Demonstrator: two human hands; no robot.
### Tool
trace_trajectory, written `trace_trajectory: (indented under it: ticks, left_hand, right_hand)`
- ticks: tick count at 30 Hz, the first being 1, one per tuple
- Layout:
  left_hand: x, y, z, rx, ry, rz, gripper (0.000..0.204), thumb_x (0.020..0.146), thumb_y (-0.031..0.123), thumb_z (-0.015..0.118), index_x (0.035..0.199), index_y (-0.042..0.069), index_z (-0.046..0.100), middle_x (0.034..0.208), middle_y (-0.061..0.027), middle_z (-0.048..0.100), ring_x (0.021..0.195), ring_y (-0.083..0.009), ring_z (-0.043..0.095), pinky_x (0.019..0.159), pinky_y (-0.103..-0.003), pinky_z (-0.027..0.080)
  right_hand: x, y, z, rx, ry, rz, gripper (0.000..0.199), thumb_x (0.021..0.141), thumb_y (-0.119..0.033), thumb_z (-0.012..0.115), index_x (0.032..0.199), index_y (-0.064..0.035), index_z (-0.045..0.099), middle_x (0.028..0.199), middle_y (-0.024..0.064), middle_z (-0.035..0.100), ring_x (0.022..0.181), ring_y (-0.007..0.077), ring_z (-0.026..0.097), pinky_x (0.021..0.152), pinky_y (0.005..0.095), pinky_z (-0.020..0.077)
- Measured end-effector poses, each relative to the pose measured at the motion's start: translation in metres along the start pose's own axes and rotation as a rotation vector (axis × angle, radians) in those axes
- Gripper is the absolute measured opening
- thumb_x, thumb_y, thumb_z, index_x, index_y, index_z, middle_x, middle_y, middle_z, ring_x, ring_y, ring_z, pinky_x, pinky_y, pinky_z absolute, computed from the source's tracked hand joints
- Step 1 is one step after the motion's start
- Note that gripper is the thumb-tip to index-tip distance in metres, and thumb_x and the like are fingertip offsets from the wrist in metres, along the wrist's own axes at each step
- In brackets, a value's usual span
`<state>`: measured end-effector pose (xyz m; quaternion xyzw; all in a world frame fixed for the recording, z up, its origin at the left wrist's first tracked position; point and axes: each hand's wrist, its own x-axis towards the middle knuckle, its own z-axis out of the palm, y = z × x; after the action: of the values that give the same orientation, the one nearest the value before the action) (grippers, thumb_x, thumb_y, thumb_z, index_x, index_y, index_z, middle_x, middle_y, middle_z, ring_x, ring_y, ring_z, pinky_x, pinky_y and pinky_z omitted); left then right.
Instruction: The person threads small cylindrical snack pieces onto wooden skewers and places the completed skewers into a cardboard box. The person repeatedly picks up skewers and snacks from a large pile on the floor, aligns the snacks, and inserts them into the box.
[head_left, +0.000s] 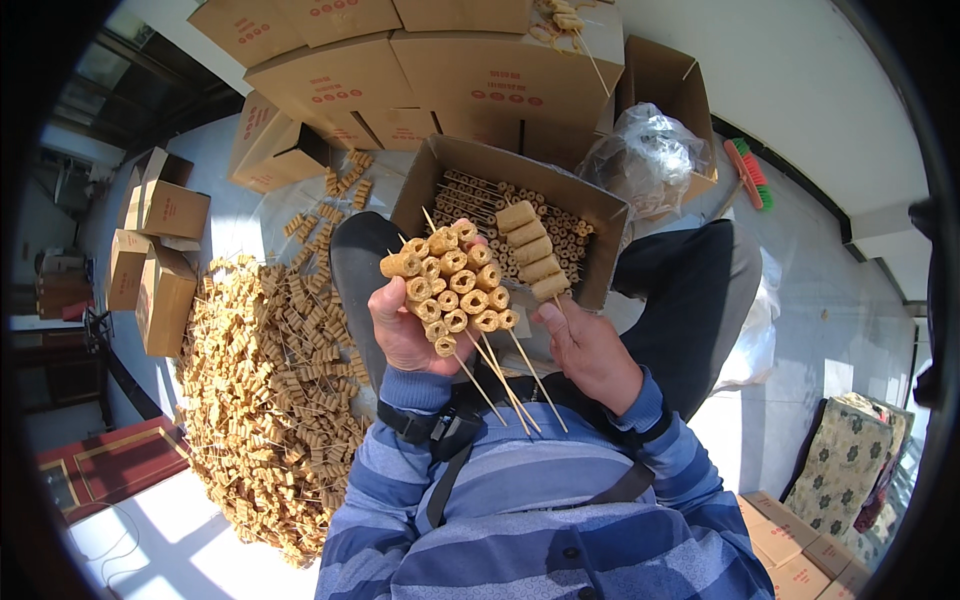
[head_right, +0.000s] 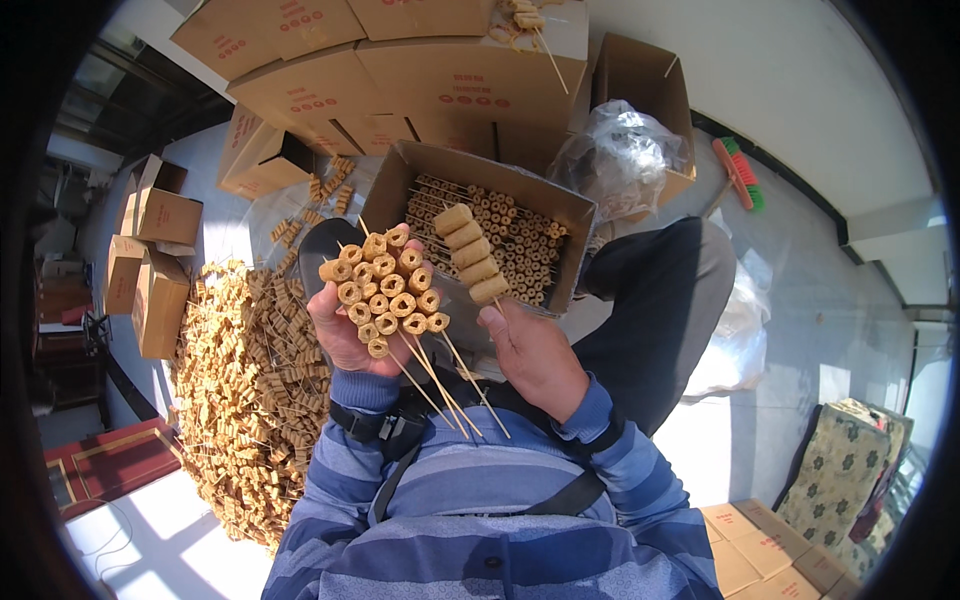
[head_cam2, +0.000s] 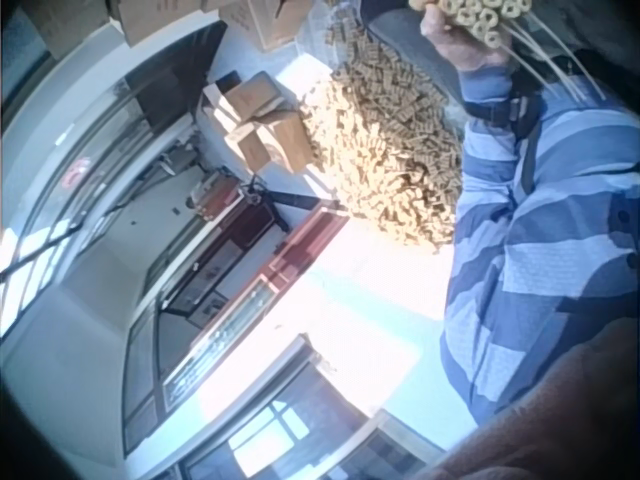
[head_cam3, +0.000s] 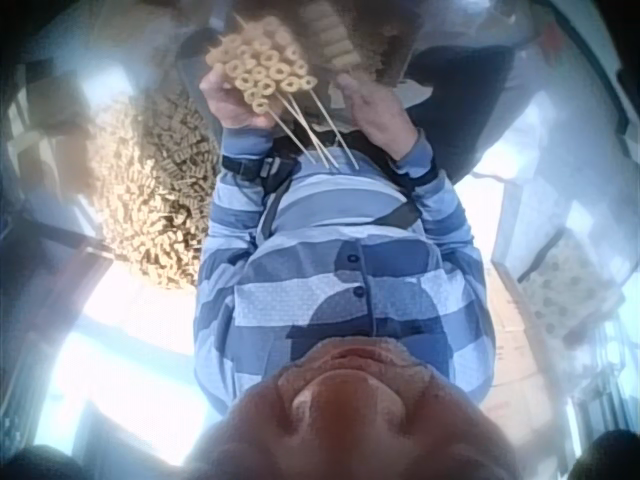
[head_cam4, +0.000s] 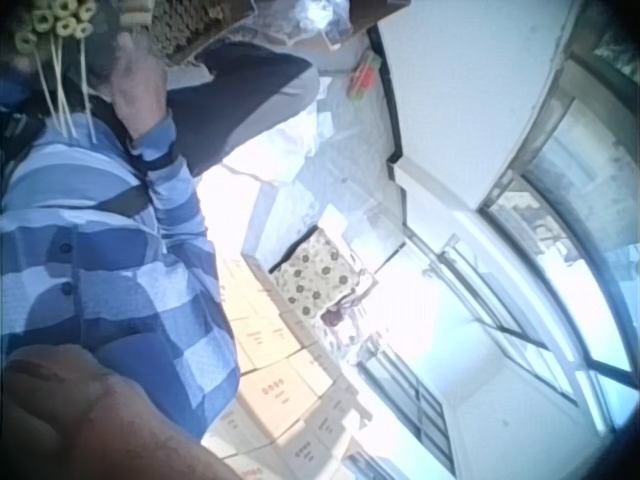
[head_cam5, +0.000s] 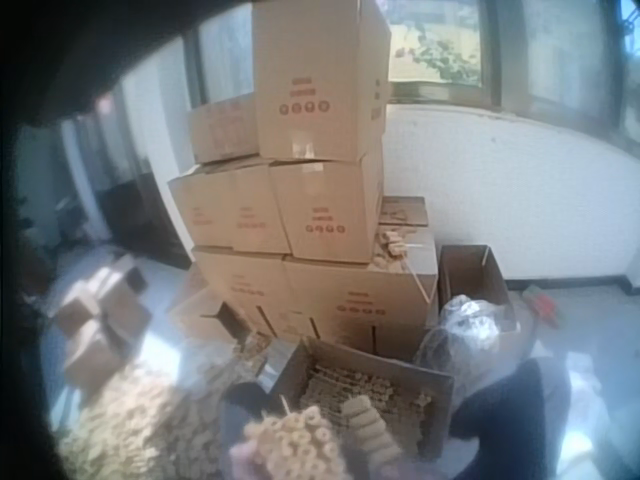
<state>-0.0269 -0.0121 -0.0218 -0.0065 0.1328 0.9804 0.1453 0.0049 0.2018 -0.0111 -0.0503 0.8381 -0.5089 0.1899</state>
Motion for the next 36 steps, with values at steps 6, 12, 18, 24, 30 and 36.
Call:
trace_trajectory:
  ticks: [6,12,18,24,30,36]
  left_hand:
    - [0.001,-0.002,0.001,-0.055,-0.008,-0.005,0.089,0.084,0.043,0.068,0.153,-0.003,0.035,0.142,-0.022,0.053,0.128,-0.0367,0.057,0.107,-0.053,0.05]
    - [-0.001,-0.004,0.0,0.012,0.044,-0.01,0.09,0.084,0.045,0.068,0.152,-0.004,0.036,0.144,-0.023,0.051,0.129,-0.0387,0.056,0.107,-0.056,0.049]
    - [0.001,-0.006,-0.005,0.157,0.045,-0.029,0.098,0.083,0.059,0.065,0.156,0.001,0.033,0.147,-0.0278,0.046,0.13,-0.0455,0.052,0.109,-0.057,0.047]
    - [0.006,-0.001,-0.01,0.099,0.048,0.064,0.093,0.083,0.046,0.07,0.154,0.0,0.033,0.147,-0.0212,0.048,0.13,-0.0368,0.055,0.107,-0.054,0.05]
    - [0.014,0.012,0.001,0.293,0.022,0.092,0.099,0.082,0.042,0.073,0.16,0.005,0.025,0.153,-0.0182,0.042,0.137,-0.0336,0.048,0.114,-0.049,0.043]
    - [0.016,0.002,0.003,0.312,0.083,0.173,0.09,0.088,0.043,0.064,0.161,0.009,0.023,0.153,-0.015,0.043,0.137,-0.0294,0.049,0.115,-0.044,0.041]
  right_hand:
    - [-0.006,-0.009,0.007,-0.068,-0.027,-0.06,0.034,0.109,-0.033,0.046,0.115,-0.0021,0.059,0.086,0.0249,0.066,0.081,0.0471,0.065,0.07,0.0486,0.0515]
    - [0.0,-0.011,0.012,0.223,-0.161,-0.098,0.039,0.112,-0.037,0.04,0.116,-0.0035,0.06,0.081,0.0149,0.064,0.075,0.0311,0.065,0.068,0.0394,0.0512]
    - [0.005,-0.014,0.005,0.411,-0.44,0.196,0.043,0.112,-0.041,0.037,0.114,-0.0062,0.061,0.075,0.0006,0.054,0.066,0.0093,0.052,0.065,0.0291,0.0484]
    - [0.015,-0.024,-0.005,0.24,-0.422,0.162,0.048,0.109,-0.043,0.044,0.13,-0.0005,0.054,0.098,0.0119,0.063,0.087,0.0194,0.063,0.082,0.0327,0.0526]
    - [0.035,-0.051,-0.023,-0.076,0.141,-0.271,0.091,0.097,-0.056,0.063,0.151,0.0091,0.03,0.147,0.0326,0.042,0.138,0.041,0.045,0.115,0.0459,0.0373]
    - [0.063,-0.075,0.036,-0.219,0.147,-0.423,0.103,0.089,-0.053,0.073,0.155,0.0075,0.021,0.155,0.0335,0.031,0.145,0.0472,0.034,0.121,0.0483,0.0292]
